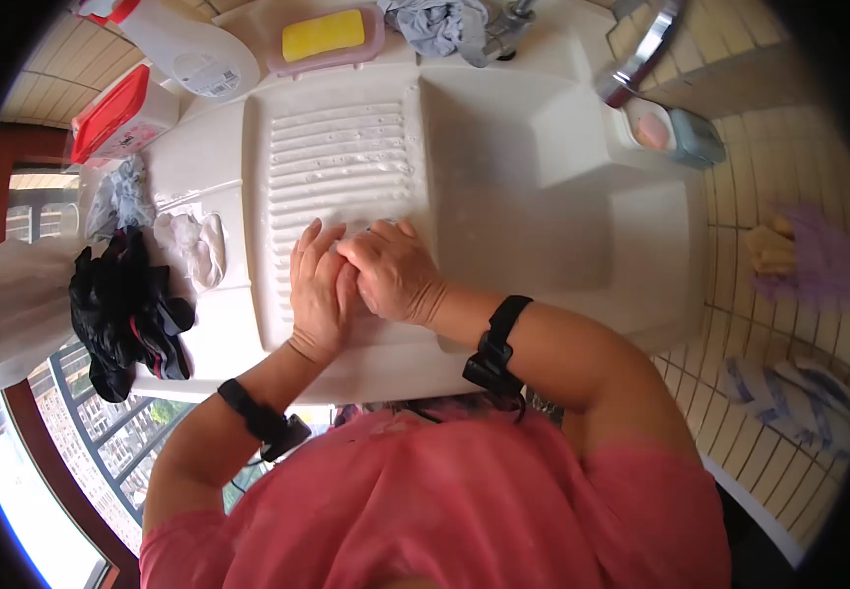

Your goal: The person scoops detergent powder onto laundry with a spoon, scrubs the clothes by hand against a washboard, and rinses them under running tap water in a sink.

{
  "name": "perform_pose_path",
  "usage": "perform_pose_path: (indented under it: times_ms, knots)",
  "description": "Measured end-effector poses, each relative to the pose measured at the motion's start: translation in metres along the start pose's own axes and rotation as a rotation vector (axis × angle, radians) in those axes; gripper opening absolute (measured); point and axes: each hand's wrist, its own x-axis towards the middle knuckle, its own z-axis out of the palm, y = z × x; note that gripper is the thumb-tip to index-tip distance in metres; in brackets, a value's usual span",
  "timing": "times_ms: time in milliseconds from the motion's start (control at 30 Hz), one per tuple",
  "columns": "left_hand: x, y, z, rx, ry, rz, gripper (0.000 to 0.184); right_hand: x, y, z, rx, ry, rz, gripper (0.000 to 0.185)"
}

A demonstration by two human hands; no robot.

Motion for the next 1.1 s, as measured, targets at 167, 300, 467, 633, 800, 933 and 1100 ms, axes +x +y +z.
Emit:
perform_pose_path:
  times_ms: [167,300,467,633,800,933,1100]
  knots:
    - [0.119,-0.056,0.026,-0.058,0.319,-0.063,0.027,0.12,0.066,0.037,0.031,0.219,0.073,0.023]
    - [0.137,-0.058,0.026,0.185,0.311,-0.124,0.023,0.118,0.069,0.039,-0.017,0.203,0.16,0.024]
    - [0.024,-0.004,0.003,0.168,0.085,0.022,0.019,0.019,0.009,0.004,0.058,0.114,-0.01,0.018]
    - [0.105,-0.041,0.018,0.138,0.307,0.053,0.012,0.094,0.058,0.027,0.009,0.19,-0.031,0.015]
    - [0.145,-0.043,0.019,0.324,0.321,-0.172,0.024,0.126,0.078,0.041,-0.03,0.227,0.169,0.028]
    - [0.056,-0.01,0.003,0.192,0.073,-0.123,0.019,0.052,0.029,0.013,0.147,0.146,0.047,0.023]
    - [0.077,-0.041,0.019,0.105,0.166,0.041,0.011,0.067,0.04,0.027,0.072,0.214,0.008,0.016]
